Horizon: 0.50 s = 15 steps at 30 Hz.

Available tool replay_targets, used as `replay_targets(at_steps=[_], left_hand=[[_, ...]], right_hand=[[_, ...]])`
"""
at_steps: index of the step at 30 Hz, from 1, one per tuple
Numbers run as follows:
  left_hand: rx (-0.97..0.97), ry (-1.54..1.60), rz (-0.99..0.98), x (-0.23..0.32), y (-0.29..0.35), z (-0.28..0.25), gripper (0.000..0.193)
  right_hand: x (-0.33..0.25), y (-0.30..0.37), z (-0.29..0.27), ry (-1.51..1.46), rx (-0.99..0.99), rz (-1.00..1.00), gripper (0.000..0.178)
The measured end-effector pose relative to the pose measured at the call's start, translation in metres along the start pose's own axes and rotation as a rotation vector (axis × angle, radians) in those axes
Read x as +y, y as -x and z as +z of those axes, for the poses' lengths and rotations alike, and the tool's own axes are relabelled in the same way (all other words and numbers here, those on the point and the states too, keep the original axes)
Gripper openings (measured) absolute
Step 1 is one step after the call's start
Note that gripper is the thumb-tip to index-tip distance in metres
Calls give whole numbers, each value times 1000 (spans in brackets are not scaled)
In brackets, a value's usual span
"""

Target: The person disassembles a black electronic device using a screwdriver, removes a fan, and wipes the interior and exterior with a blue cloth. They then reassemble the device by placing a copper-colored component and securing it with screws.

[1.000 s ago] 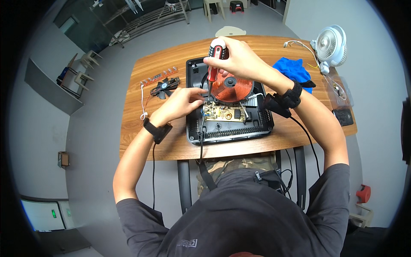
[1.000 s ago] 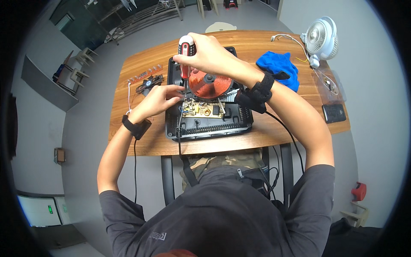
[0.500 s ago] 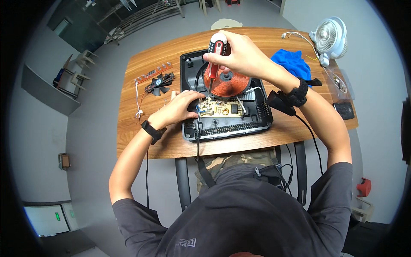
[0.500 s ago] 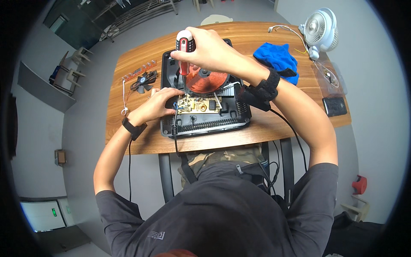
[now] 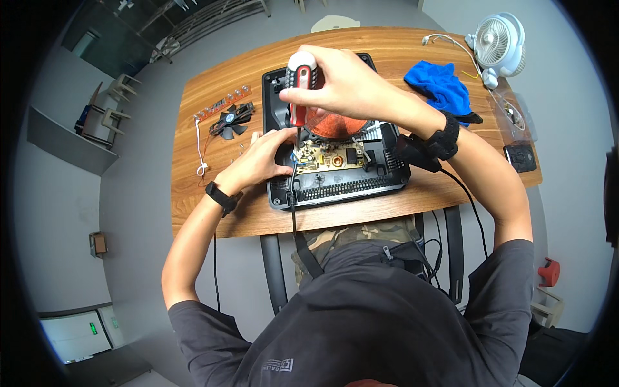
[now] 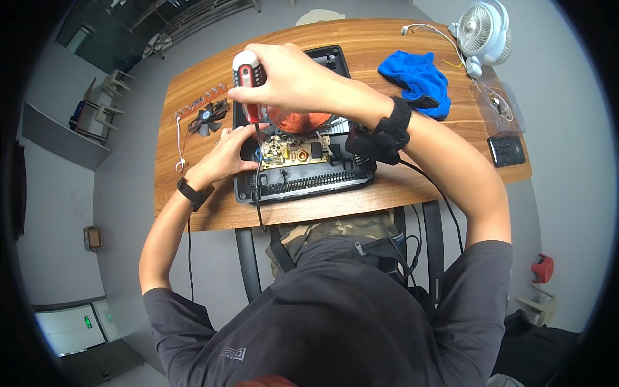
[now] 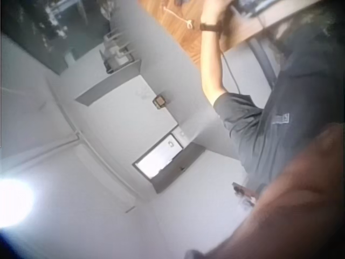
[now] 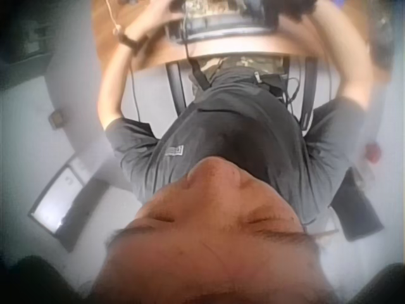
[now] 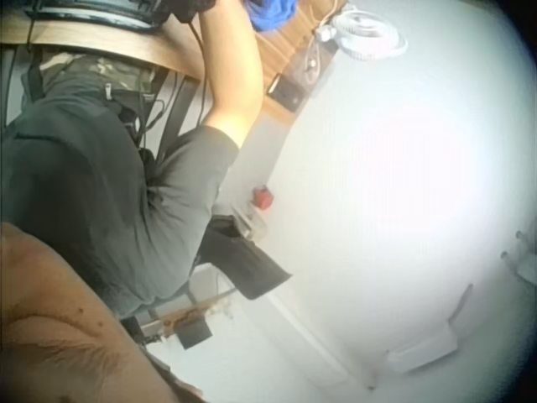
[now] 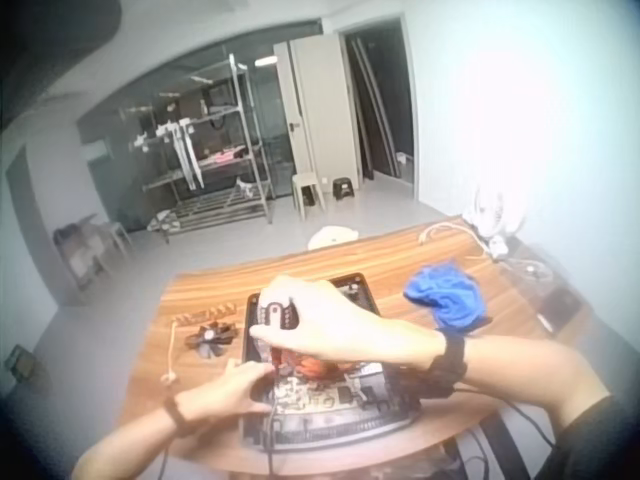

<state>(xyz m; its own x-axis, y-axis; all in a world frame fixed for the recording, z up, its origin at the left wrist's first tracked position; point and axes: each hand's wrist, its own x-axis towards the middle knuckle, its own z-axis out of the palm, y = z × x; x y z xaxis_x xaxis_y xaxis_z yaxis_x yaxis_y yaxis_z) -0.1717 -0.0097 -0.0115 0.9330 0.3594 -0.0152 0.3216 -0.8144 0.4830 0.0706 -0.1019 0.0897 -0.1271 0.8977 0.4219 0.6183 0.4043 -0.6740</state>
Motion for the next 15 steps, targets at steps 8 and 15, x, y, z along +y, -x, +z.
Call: replay_targets(at_steps=[8, 15], left_hand=[[24, -36, 7, -16, 4, 10, 76], [53, 14, 50, -18, 2, 12, 75]], right_hand=[[2, -8, 29, -57, -87, -90, 45], [4, -7, 31, -63, -96, -78, 47]])
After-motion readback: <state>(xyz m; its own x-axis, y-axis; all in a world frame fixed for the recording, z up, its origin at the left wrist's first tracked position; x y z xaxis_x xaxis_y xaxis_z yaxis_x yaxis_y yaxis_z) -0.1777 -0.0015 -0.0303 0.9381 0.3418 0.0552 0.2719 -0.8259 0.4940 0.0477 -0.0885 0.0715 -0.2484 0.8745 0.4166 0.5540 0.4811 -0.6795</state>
